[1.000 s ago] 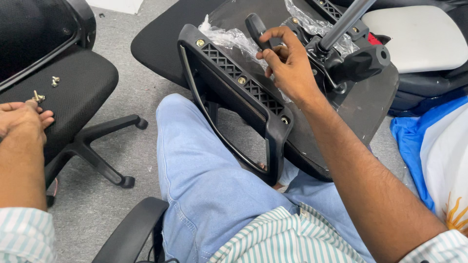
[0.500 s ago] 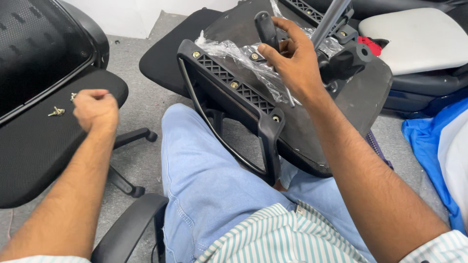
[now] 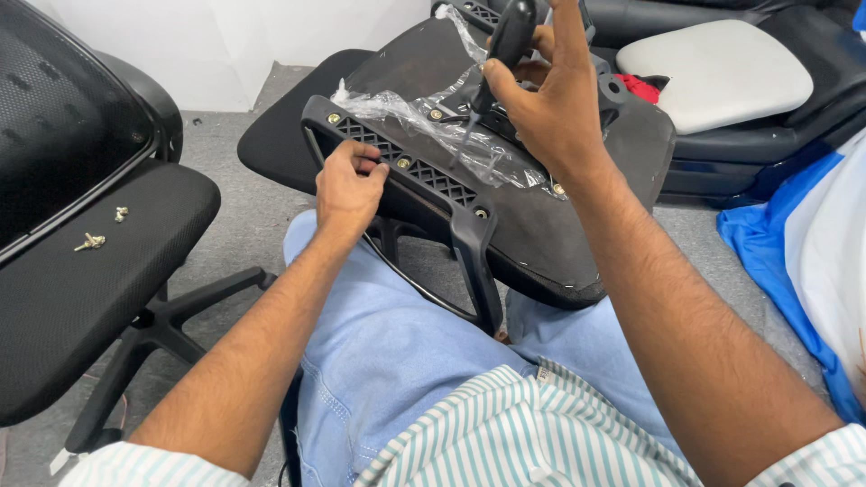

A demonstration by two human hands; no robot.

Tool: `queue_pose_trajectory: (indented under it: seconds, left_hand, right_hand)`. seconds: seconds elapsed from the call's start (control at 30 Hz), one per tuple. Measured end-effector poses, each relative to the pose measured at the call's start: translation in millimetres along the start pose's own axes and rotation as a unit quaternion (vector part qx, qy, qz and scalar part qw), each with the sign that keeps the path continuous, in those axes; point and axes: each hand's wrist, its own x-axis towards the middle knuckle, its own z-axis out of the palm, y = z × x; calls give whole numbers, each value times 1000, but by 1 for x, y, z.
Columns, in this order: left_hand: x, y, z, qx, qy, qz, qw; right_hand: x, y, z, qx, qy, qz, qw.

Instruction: The person assembles a chair by attaching a plastic frame to the seat base using a screwdriver and screws. They align the frame, insert screws, and tighten them to secure the components.

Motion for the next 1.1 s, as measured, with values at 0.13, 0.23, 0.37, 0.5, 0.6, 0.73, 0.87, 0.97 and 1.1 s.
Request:
queue_pose_trajectory:
  seconds: [0.13, 0.23, 0.37, 0.5, 0.6, 0.73, 0.87, 0.97, 1.1]
  left_hand:
    - [5, 12, 6, 32, -20, 50, 998]
    - [13, 8, 12, 24, -40, 99, 994]
    - [25, -8, 11, -5, -74, 134, 988]
    - [33, -17, 12, -1, -91, 139, 986]
    - [35, -19, 11, -2, -105, 168, 980]
    - [34, -18, 6, -5, -123, 129, 984]
    - [32, -14, 1, -5, -125, 120, 985]
    - [28, -12, 1, 9, -124, 101, 987]
    - [24, -13, 2, -19, -113, 90, 989]
  right_hand:
    - [2, -5, 9, -39, 10, -34, 999]
    - [2, 0, 20, -21, -1, -50, 999]
    - [3, 9, 38, 6, -11, -29, 1000]
    - [-2, 11, 55, 50, 3, 51, 997]
    - [-4, 12, 63, 44, 14, 32, 998]
    - [-5, 9, 65, 52, -11, 20, 998]
    - [-4, 7, 63, 36, -48, -12, 998]
    - [0, 7, 63, 45, -69, -2, 997]
    - [3, 9, 65, 34, -88, 6, 996]
